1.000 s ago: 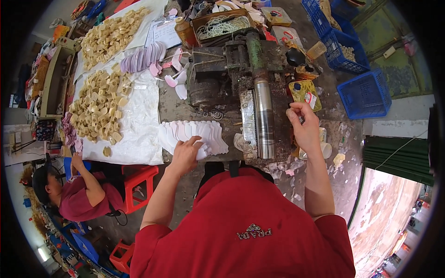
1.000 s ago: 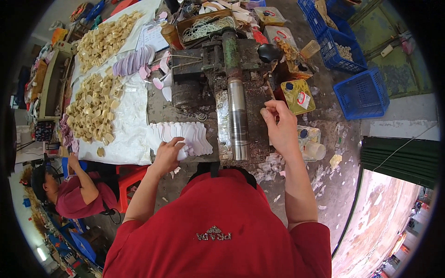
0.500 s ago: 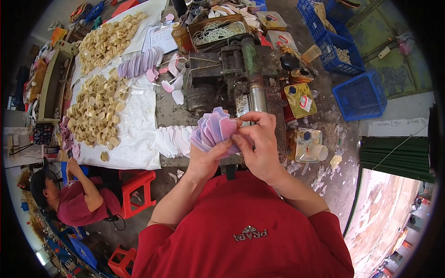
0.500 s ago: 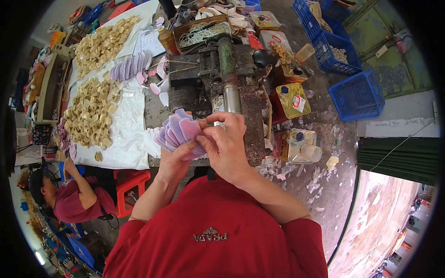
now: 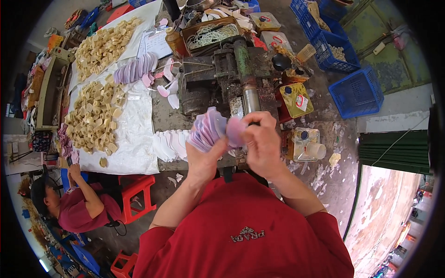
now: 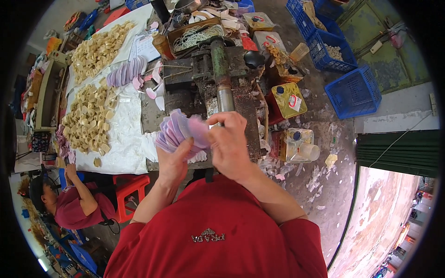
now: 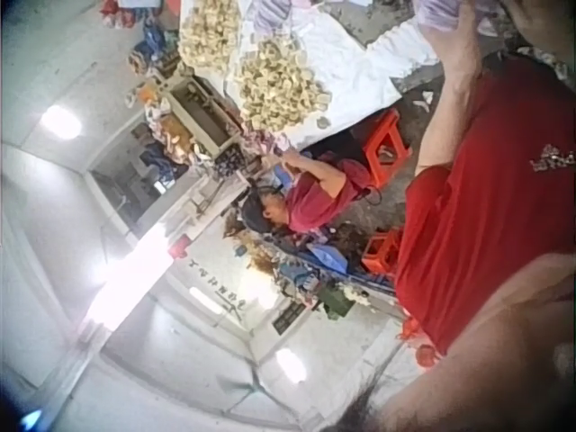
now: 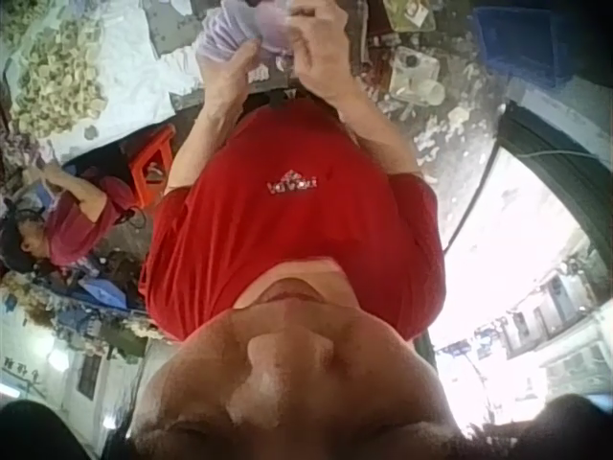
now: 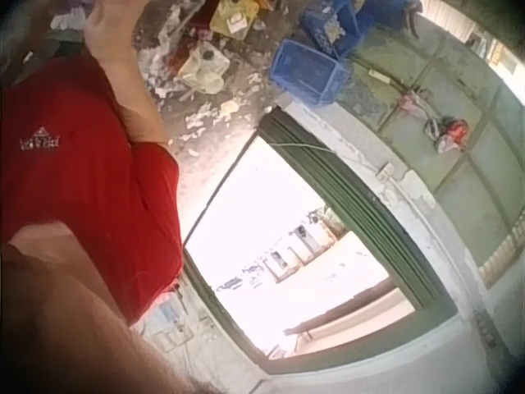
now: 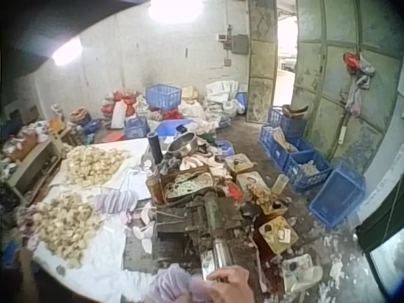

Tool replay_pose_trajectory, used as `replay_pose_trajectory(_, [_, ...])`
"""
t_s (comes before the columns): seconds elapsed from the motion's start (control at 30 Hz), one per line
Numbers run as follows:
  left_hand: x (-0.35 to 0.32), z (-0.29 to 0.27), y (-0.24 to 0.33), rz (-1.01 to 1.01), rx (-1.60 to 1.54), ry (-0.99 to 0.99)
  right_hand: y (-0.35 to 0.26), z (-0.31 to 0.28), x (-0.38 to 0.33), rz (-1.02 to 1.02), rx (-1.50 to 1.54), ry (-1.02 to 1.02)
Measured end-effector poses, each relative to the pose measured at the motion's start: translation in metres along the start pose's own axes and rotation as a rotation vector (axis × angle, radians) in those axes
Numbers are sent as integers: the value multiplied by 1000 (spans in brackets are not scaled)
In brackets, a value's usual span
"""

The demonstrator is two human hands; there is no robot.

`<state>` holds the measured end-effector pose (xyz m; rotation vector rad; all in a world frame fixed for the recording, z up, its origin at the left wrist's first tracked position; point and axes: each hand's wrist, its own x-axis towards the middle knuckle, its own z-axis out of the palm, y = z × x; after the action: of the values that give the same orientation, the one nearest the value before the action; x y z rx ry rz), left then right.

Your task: Counting and stacking pink shoe upper components on a workbench in a factory environment.

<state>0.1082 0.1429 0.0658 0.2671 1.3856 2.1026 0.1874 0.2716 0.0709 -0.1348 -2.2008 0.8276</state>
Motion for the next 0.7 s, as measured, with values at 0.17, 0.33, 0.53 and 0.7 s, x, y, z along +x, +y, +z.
replay_pose_trajectory(0.17, [20,-43,5,13,482,-83,37,-57,18,299,-38,-170])
replay_pose_trajectory(0.33, [20,-31,1,229,1013,-565,81,-75,8,543,-66,-688])
replay_pose_trajectory(0.53, [15,-14,-3,97,1108,-619,72,-44,2,275,-260,-407])
replay_pose_trajectory(0.7, [15,-54,3,90,960,-292,80,-54,-3,542,-106,-200])
